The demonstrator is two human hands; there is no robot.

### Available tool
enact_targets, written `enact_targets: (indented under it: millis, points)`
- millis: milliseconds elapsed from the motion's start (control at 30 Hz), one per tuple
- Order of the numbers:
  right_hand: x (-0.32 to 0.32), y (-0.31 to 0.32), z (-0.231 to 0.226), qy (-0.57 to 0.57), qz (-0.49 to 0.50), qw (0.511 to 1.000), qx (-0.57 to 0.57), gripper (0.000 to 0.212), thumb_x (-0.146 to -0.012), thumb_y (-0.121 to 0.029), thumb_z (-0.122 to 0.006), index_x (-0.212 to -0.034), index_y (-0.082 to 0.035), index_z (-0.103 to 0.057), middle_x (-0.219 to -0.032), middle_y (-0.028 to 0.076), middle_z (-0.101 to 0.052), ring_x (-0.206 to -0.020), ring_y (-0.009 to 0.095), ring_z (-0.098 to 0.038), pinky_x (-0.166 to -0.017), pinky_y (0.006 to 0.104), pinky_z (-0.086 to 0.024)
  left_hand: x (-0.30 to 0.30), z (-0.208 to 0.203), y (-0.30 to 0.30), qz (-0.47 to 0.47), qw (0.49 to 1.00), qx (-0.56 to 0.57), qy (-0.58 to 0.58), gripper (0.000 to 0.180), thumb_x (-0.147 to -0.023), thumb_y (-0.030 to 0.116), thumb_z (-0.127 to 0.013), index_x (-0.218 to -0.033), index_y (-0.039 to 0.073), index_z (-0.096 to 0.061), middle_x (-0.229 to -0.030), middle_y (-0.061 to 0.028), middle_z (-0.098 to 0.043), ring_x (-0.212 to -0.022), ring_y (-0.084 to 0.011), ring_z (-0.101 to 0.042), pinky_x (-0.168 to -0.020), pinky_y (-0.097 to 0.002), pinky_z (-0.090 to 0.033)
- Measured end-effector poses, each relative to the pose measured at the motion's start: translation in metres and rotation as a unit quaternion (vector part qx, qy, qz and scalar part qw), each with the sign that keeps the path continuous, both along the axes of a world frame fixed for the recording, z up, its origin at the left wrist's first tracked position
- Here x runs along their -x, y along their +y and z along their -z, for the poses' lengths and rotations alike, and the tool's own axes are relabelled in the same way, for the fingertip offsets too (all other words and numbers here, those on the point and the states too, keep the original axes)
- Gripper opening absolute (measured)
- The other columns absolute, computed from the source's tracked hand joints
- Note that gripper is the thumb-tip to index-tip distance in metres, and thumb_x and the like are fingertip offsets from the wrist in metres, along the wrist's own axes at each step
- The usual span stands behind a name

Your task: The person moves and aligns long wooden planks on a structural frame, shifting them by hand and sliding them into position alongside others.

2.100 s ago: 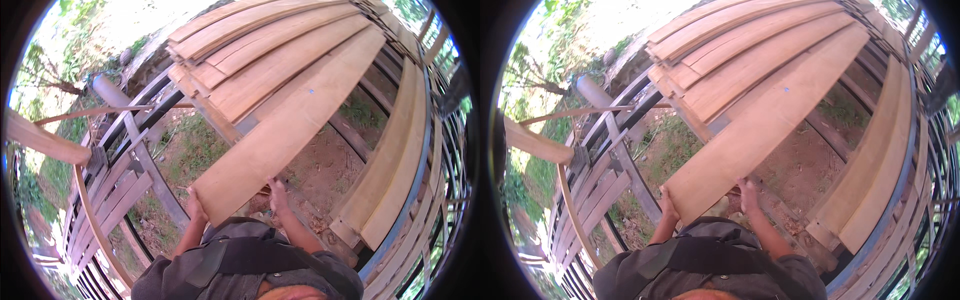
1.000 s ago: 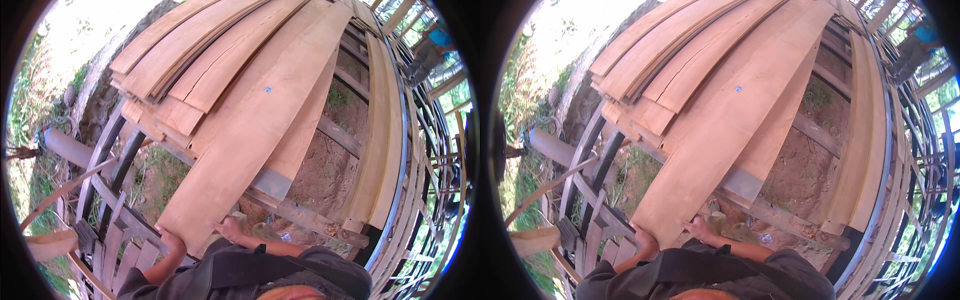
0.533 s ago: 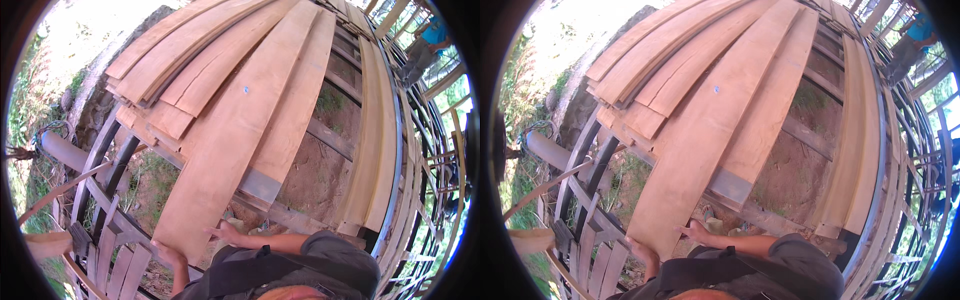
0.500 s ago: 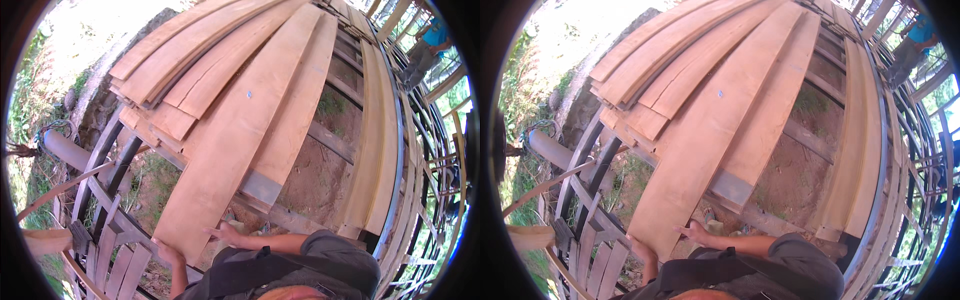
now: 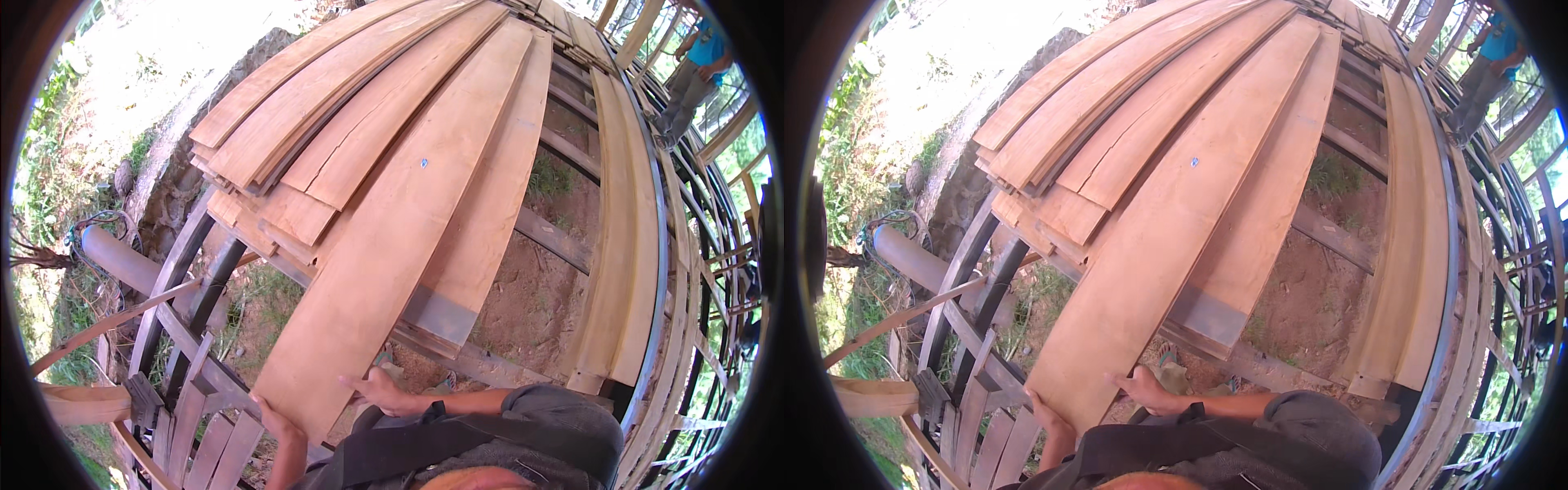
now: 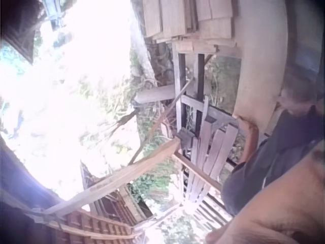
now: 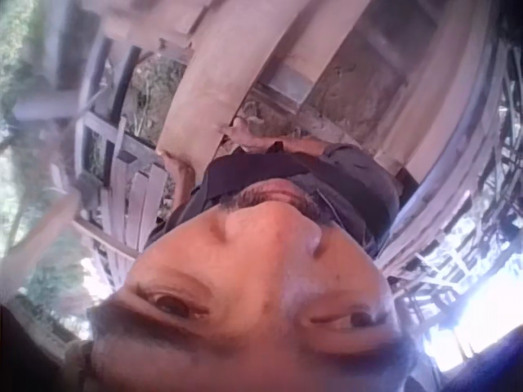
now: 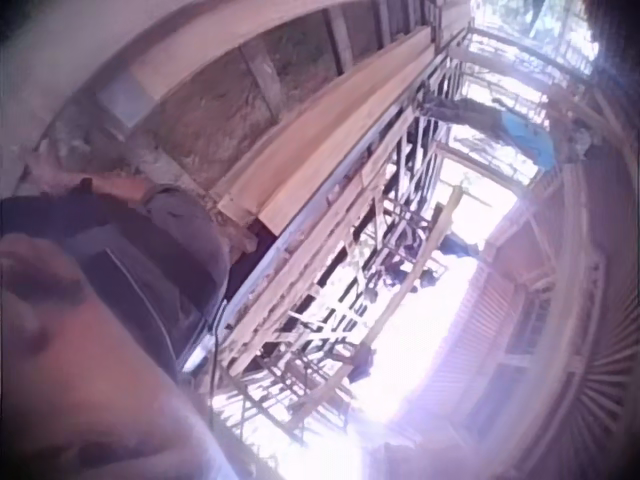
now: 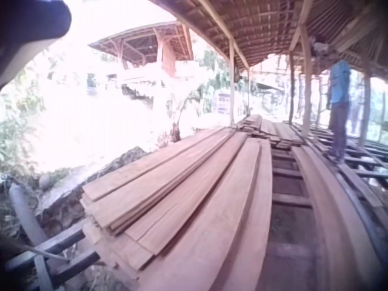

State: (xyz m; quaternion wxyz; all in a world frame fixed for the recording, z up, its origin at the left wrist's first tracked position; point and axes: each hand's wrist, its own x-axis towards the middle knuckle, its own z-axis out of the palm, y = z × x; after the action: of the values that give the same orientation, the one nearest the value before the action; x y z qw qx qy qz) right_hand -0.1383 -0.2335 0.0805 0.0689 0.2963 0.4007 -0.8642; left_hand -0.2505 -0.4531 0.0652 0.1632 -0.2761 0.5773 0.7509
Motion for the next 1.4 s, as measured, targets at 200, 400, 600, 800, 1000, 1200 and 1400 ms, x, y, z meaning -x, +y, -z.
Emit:
enact_targets:
  millis: [200, 400, 600, 800, 1000, 1200, 1400]
  points:
    - [0.057, 0.057, -0.017, -0.063, 0.096, 0.992, -0.060, 0.045, -0.092, -0.030, -0.071, -0.118, 0.004, -0.061, -0.100, 0.012, -0.070, -0.089, 0.019, -0.069, -0.074, 0.0351, -0.060, 0.053, -0.019, 0.083, 0.016, 0.996, -0.075, -0.034, 0.072, -0.101, 0.064, -0.032, -0.143, 0.007, -0.043, -0.142, -0.0141, -0.051, -0.127, -0.0316, -0.052, -0.109, -0.0453, -0.041]
    - [0.042, 0.113, -0.029, 0.083, 0.386, 0.898, -0.194, 0.077, -0.095, -0.019, -0.067, -0.153, -0.006, -0.019, -0.141, 0.017, -0.047, -0.125, 0.025, -0.051, -0.104, 0.0405, -0.043, 0.026, -0.079, 0.173, 0.092, 0.991, -0.076, -0.067, 0.074, -0.099, 0.065, -0.035, -0.143, 0.006, -0.042, -0.142, -0.0123, -0.052, -0.126, -0.0298, -0.053, -0.106, -0.0457, -0.043]
    - [0.060, 0.202, -0.048, 0.138, 0.494, 0.845, -0.151, 0.087, -0.090, -0.003, -0.062, -0.158, -0.011, -0.009, -0.152, 0.016, -0.031, -0.134, 0.024, -0.040, -0.110, 0.0397, -0.037, 0.012, -0.089, 0.197, 0.119, 0.987, -0.074, -0.077, 0.070, -0.101, 0.062, -0.035, -0.144, 0.006, -0.041, -0.142, -0.0114, -0.052, -0.125, -0.0291, -0.054, -0.105, -0.0436, -0.043]
    - [0.084, 0.208, -0.056, 0.128, 0.460, 0.848, -0.228, 0.086, -0.086, 0.005, -0.059, -0.158, -0.012, -0.014, -0.154, 0.016, -0.032, -0.134, 0.026, -0.041, -0.110, 0.0394, -0.038, 0.022, -0.043, 0.197, 0.100, 0.983, -0.119, -0.102, 0.071, -0.102, 0.061, -0.031, -0.144, 0.006, -0.040, -0.143, -0.0144, -0.051, -0.124, -0.0313, -0.055, -0.105, -0.0448, -0.046]
    - [0.112, 0.255, -0.052, 0.130, 0.475, 0.852, -0.179, 0.088, -0.087, 0.005, -0.059, -0.159, -0.011, -0.012, -0.152, 0.017, -0.037, -0.131, 0.027, -0.045, -0.108, 0.0403, -0.040, 0.055, -0.068, 0.249, 0.076, 0.983, -0.164, 0.020, 0.066, -0.102, 0.058, -0.039, -0.143, 0.006, -0.042, -0.140, -0.0139, -0.053, -0.122, -0.0311, -0.056, -0.101, -0.0462, -0.049]
    - [0.125, 0.328, -0.054, 0.105, 0.435, 0.855, -0.261, 0.084, -0.089, -0.003, -0.063, -0.158, -0.009, -0.015, -0.154, 0.020, -0.034, -0.138, 0.030, -0.040, -0.112, 0.0437, -0.037, 0.075, -0.076, 0.297, 0.099, 0.984, -0.145, -0.042, 0.065, -0.099, 0.054, -0.050, -0.140, 0.004, -0.044, -0.134, -0.0134, -0.057, -0.118, -0.0299, -0.059, -0.097, -0.0477, -0.050]
    - [0.032, 0.328, -0.081, -0.068, 0.385, 0.653, -0.648, 0.068, -0.093, -0.023, -0.064, -0.150, -0.002, -0.033, -0.149, 0.026, -0.040, -0.140, 0.039, -0.039, -0.115, 0.0444, -0.033, 0.063, -0.118, 0.192, 0.264, 0.957, 0.021, 0.122, 0.042, -0.102, 0.029, -0.048, -0.131, -0.001, -0.053, -0.131, -0.0206, -0.060, -0.116, -0.0248, -0.062, -0.088, -0.0392, -0.052]
